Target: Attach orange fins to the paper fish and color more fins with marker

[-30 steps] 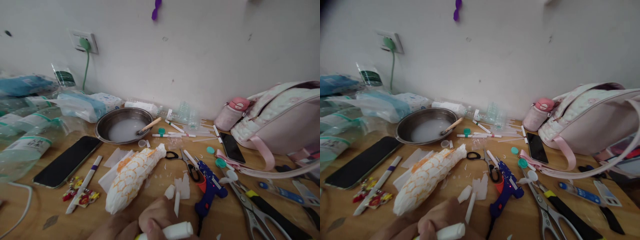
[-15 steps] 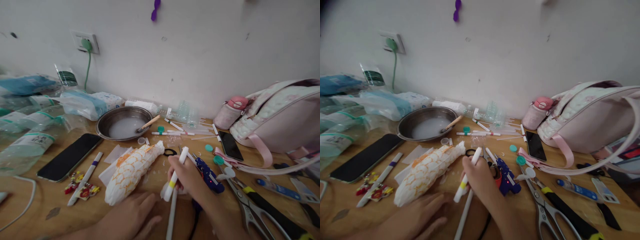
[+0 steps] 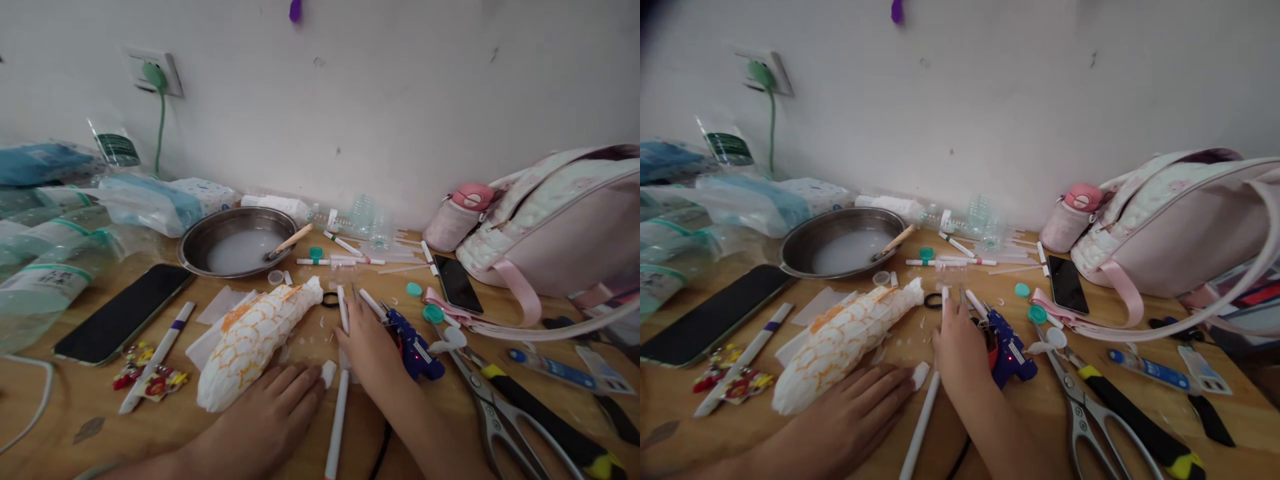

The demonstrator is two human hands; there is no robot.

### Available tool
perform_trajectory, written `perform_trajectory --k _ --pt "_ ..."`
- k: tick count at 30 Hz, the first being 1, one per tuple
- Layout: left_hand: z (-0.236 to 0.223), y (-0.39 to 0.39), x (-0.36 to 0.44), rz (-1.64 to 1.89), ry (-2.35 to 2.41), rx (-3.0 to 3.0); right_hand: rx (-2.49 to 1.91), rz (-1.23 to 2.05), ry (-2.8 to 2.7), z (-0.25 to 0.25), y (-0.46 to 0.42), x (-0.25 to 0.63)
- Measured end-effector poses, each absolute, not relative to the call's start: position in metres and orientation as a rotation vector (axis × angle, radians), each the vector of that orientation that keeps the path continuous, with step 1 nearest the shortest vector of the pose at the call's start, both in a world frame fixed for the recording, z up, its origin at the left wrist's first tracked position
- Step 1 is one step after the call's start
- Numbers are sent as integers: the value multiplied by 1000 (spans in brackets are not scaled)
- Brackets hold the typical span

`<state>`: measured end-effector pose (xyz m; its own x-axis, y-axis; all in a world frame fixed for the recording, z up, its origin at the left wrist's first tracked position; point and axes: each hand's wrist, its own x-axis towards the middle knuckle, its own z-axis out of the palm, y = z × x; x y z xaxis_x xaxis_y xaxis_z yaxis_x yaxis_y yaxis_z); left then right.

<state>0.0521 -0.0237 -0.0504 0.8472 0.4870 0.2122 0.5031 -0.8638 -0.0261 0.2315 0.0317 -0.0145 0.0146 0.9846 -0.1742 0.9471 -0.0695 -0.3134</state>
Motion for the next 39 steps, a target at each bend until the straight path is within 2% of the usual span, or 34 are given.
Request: perform_trajectory --k 3,6,10,15,18,23,28,33,39 --pt "-49 -23 50 -377 -780 -2958 -2223 465 -2106 3 18 234" --pt "-42 -25 52 -518 -783 -2989 -2306 551 -2150 12 -6 235" --pt "-33 -28 56 -683 -887 -3164 -2223 781 -2219 0 -33 232" --pt "-35 -28 56 -626 -1028 -3242 -2270 775 -2100 -10 -38 235" --pt "-40 -25 55 -565 -1014 -3120 -2176 873 -1814 -9 -37 248" --pt "-43 -26 54 -426 -864 -3045 -1724 1103 -1078 -18 -41 270" --pt "-40 -28 50 -317 -639 -3177 -1492 1395 -949 -28 -47 263" --pt "-36 -23 47 -403 -561 -3212 -1605 1261 -1230 -30 -52 248" --pt "-37 -18 47 -442 -585 -3140 -1656 1185 -1304 -39 -53 240"
